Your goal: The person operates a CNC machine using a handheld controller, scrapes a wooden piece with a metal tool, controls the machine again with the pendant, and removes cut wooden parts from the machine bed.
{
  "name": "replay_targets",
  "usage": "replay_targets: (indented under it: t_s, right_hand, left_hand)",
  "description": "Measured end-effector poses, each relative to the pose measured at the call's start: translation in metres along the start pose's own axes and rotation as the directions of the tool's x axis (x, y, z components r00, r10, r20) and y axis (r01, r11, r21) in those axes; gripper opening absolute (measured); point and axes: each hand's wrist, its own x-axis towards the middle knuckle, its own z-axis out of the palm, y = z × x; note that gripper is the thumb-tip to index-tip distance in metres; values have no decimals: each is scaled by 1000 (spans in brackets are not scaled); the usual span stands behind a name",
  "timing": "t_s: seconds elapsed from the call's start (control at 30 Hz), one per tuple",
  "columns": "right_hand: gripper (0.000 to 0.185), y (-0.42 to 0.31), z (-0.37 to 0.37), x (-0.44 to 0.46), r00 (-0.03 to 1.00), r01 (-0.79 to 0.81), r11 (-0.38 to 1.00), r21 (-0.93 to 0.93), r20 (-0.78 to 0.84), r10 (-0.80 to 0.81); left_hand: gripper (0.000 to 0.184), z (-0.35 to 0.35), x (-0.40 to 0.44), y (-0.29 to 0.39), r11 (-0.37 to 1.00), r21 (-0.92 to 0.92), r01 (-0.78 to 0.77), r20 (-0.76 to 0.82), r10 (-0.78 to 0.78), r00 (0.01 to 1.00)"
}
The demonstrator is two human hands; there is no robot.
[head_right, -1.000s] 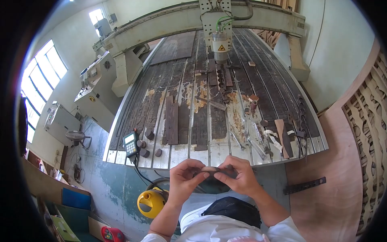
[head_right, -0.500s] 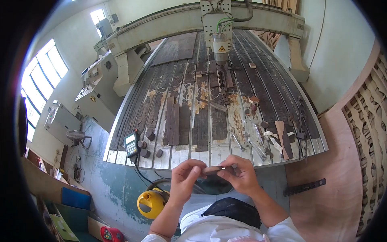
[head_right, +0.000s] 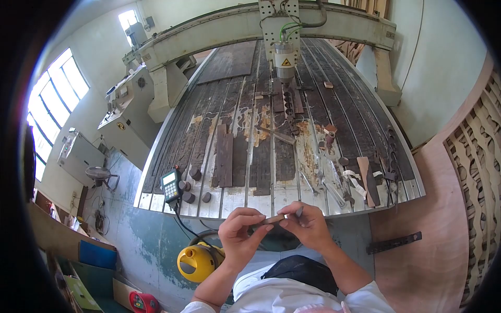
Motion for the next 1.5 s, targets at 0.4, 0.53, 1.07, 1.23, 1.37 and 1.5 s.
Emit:
replay_targets:
  t_s: [0.4,0.53,1.07,1.23,1.37,1.5]
  right_hand:
    - [18,-12,3,2,968,-228,925,303,-28,248]
    - [13,-18,-2,4,966,-246,945,215,-26,257]
    - [18,-24,-9,17,989,12,881,-473,-123,-80]
    - [11,-28,0,11,958,179,775,-606,-72,-277]
    - [19,-29,9,10,855,466,567,-679,183,-485]
    - [20,-10,-6,20,846,382,512,-769,68,-529]
  left_hand:
    - [32,5,4,-1,758,397,-518,153,502,851]
    - [29,5,7,7,821,331,-466,195,423,885]
    - [25,-8,16,-14,650,-500,572,206,-553,807]
    - [22,-6,20,-16,560,-561,609,210,-616,759]
    - [19,-1,16,-22,571,-573,588,159,-626,763]
    - [18,-6,11,-19,569,-596,567,200,-579,791]
